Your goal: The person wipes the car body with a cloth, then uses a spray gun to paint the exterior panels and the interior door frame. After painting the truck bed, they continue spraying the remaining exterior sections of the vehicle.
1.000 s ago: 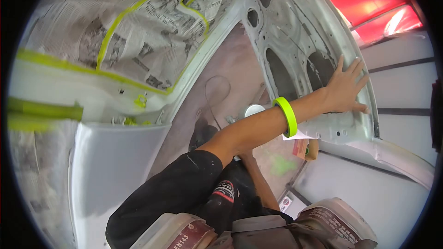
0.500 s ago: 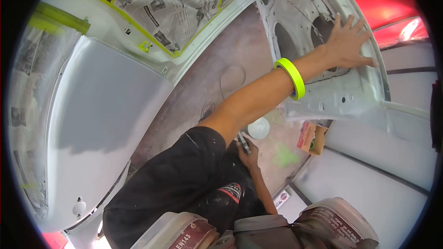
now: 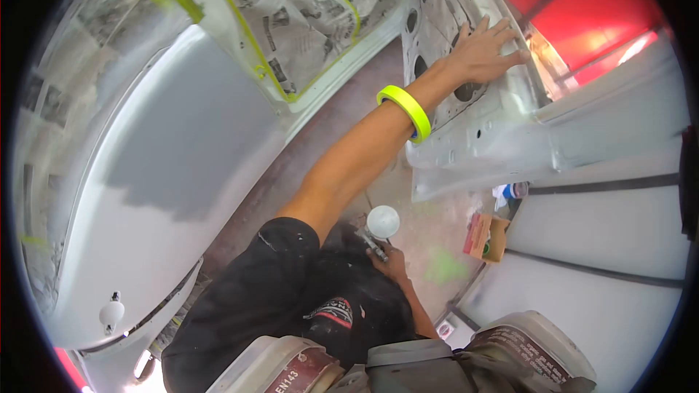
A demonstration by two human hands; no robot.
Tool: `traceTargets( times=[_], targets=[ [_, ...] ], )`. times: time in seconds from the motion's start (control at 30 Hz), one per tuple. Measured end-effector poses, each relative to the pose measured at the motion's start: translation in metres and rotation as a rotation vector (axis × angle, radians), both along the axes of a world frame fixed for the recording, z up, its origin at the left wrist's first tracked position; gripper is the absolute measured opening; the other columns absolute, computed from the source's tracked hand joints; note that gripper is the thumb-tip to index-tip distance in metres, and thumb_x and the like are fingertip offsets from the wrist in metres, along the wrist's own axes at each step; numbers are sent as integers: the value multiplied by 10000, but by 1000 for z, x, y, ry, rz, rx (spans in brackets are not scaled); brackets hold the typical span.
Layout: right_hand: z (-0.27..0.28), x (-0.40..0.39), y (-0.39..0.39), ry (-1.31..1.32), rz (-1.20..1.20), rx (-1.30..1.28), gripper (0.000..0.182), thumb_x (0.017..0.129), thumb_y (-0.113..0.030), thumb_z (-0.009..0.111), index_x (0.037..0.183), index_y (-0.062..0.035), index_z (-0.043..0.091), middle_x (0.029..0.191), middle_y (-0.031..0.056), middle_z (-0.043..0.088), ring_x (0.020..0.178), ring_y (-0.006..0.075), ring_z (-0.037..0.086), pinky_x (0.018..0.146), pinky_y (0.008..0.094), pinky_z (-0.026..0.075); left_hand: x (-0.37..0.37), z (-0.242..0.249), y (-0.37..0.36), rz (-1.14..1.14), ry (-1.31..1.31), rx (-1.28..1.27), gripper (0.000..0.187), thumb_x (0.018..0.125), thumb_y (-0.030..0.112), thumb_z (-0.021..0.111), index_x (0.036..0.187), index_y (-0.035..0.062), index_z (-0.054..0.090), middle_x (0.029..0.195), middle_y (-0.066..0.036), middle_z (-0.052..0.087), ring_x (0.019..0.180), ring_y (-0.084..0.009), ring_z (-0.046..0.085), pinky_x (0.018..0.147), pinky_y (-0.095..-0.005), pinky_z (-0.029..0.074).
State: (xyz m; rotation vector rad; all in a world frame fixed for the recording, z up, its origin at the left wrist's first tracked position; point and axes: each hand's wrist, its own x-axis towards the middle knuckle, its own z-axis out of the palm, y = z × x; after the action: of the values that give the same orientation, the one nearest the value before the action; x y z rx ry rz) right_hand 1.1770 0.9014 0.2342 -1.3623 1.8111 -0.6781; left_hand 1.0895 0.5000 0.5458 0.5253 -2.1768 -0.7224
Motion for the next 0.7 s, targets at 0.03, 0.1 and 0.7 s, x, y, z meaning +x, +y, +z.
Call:
traceTargets(
  times=[0.03,0.1,0.7],
  targets=[
    [-1,7,-3,-1,36,31,459,902,-425,743,1244,-121,704,897,177,746,841,387,726,729,447,561,16,5,-3,-50,0,88,867,991,779,245,1542,140,450,1684,-165,266,1554,-471,155,1240,-648,95],
    [-7,19,-14,29,91,22,471,898,-436,747,1254,-130,700,904,178,745,846,389,724,742,454,562,49,7,-13,-159,2,279,845,1019,740,208,1583,138,393,1697,-171,223,1551,-481,143,1249,-630,86],
    [-17,55,-64,26,114,-12,490,878,-421,763,1199,-53,722,993,201,751,918,386,726,808,440,572,347,-10,-17,236,581,756,1479,639,1057,11,1583,-39,320,1639,-139,352,1518,-258,292,1262,-369,169]
  ],
)
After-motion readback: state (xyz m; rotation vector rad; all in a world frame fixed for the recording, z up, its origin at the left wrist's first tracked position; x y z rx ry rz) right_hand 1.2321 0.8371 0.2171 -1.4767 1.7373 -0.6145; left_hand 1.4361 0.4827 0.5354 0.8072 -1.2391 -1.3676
